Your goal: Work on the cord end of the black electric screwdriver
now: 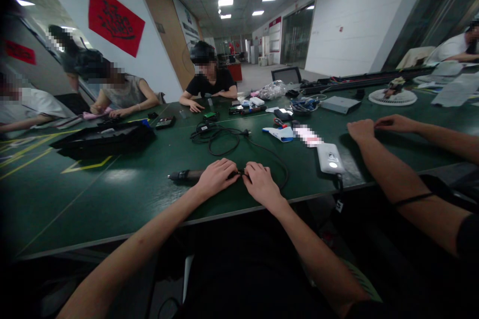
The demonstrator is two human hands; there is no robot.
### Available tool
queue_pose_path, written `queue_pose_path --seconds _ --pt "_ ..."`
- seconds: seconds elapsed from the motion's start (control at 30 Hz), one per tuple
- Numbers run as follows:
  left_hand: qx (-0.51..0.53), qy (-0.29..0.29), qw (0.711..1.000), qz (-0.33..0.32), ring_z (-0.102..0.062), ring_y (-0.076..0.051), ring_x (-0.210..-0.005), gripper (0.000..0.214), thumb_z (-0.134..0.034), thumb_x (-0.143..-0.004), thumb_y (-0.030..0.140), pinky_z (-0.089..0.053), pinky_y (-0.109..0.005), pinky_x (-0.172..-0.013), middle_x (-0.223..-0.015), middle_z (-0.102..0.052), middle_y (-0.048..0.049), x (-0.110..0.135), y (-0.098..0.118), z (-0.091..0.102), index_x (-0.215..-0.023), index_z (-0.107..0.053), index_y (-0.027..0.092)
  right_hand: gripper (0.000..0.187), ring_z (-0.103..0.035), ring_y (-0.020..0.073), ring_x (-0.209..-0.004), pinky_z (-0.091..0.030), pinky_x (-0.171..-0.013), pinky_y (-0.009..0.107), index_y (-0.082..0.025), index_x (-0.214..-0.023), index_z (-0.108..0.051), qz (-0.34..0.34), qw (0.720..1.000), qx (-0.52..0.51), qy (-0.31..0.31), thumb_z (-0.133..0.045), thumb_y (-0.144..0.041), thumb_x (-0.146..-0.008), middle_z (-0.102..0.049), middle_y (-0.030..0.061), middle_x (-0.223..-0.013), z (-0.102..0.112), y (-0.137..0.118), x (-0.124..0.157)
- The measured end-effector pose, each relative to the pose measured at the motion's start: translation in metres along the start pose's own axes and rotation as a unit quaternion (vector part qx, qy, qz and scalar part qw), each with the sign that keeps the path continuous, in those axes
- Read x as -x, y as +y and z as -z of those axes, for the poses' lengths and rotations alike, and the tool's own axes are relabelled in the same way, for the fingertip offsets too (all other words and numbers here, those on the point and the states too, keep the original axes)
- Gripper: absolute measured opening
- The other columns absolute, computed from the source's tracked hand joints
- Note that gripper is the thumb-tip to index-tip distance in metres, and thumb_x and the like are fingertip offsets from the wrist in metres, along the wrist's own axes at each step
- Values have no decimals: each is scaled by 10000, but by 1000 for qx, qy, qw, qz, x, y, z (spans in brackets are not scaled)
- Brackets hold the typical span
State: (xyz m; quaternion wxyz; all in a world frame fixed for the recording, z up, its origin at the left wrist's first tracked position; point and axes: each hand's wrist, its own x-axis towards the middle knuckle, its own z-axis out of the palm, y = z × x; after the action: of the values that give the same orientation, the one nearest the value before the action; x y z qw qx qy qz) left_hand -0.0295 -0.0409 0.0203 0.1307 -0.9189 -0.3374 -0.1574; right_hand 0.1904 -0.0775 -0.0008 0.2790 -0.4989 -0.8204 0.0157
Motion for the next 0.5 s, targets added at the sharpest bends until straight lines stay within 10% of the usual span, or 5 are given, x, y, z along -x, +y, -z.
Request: queue_pose_path --seconds 0.5 --pt "10 2 999 -31 -585 -238 -1146 201 -552 -1039 329 -496 -391 -965 -1215 -664 -59 2 1 4 -1214 -601 243 104 -580 274 -1188 -429 -981 429 -220 -1001 -615 3 1000 0 -1 -525 -246 -1046 -650 104 -1280 -1 1 0"
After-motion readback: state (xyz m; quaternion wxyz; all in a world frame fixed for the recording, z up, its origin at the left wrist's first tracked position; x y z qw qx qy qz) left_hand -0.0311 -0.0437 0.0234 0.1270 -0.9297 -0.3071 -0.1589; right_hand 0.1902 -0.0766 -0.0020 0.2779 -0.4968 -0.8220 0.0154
